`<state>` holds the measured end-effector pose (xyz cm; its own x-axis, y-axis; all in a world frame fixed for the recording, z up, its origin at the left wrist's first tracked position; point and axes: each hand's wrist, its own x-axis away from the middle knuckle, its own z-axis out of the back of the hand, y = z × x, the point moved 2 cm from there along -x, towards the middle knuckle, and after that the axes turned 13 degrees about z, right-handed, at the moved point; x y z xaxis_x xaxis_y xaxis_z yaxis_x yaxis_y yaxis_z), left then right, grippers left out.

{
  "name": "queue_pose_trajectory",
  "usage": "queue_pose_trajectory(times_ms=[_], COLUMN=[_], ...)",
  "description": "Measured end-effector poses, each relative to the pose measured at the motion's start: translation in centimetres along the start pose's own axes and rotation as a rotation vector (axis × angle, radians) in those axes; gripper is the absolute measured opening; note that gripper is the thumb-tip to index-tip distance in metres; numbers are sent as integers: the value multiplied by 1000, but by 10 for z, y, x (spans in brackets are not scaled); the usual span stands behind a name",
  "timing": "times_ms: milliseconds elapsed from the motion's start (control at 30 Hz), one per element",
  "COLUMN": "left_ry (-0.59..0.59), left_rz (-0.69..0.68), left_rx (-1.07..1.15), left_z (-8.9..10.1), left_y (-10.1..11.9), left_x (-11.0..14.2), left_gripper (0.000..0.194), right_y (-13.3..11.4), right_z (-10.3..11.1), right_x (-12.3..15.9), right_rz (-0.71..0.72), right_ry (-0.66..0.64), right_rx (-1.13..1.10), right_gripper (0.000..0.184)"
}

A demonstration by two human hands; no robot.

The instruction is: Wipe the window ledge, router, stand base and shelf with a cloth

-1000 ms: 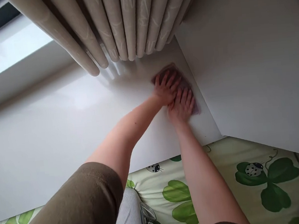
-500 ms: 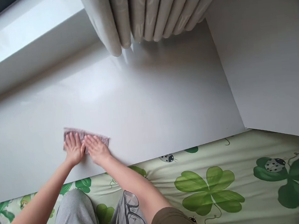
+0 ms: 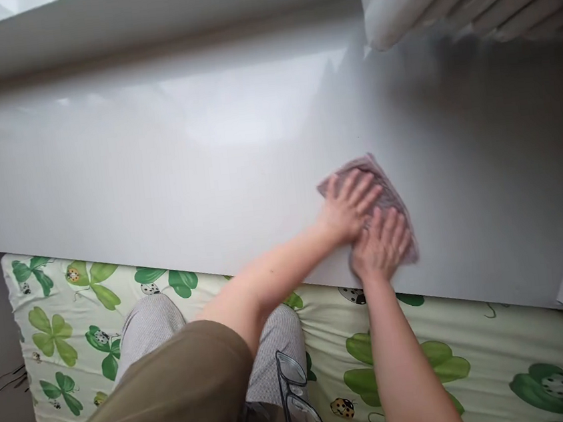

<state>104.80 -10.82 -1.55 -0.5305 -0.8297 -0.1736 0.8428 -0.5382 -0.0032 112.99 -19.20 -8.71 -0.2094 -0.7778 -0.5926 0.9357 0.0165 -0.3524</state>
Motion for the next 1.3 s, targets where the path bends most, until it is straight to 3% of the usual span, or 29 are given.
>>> queue_pose_trajectory(times_ms=[33, 100, 200, 367, 467, 567, 700, 867, 967, 1067, 1167, 1300], left_ry=[-3, -27, -74, -93, -105, -90, 17, 77, 69, 26, -54, -181], left_rz=[-53, -140, -205, -127, -35, 115, 266, 466, 577, 662, 661, 597], left_rx=[-8, -5, 41, 187, 249, 249, 190, 205, 206, 199, 186, 182], left_z=[-5, -13, -18, -13, -5, 6, 18, 24, 28, 34, 45, 62], left_y=[17, 25, -15, -154, -251, -353, -478, -591, -637, -664, -674, -671], left_x=[11, 44, 97, 168, 210, 257, 326, 402, 433, 450, 459, 465], left_gripper=[63, 62, 59, 58, 57, 58, 67, 72, 73, 74, 78, 83], right_y=[2, -16, -82, -221, -306, -395, -505, -611, -655, -679, -685, -679], right_z=[3, 1, -20, -73, -107, -138, -167, -189, -205, -219, -223, -213], right_x=[21, 59, 97, 118, 121, 118, 112, 106, 101, 98, 97, 92], right_rz=[-77, -220, -367, -321, -212, -1, 338, 662, 825, 912, 954, 1018], right_ry=[35, 42, -25, -52, -203, -397, -579, -631, -639, -643, -659, -768], right_rx=[33, 69, 66, -87, -153, -231, -342, -444, -498, -592, -691, -637], right_gripper=[56, 58, 60, 52, 52, 55, 59, 58, 59, 59, 52, 47])
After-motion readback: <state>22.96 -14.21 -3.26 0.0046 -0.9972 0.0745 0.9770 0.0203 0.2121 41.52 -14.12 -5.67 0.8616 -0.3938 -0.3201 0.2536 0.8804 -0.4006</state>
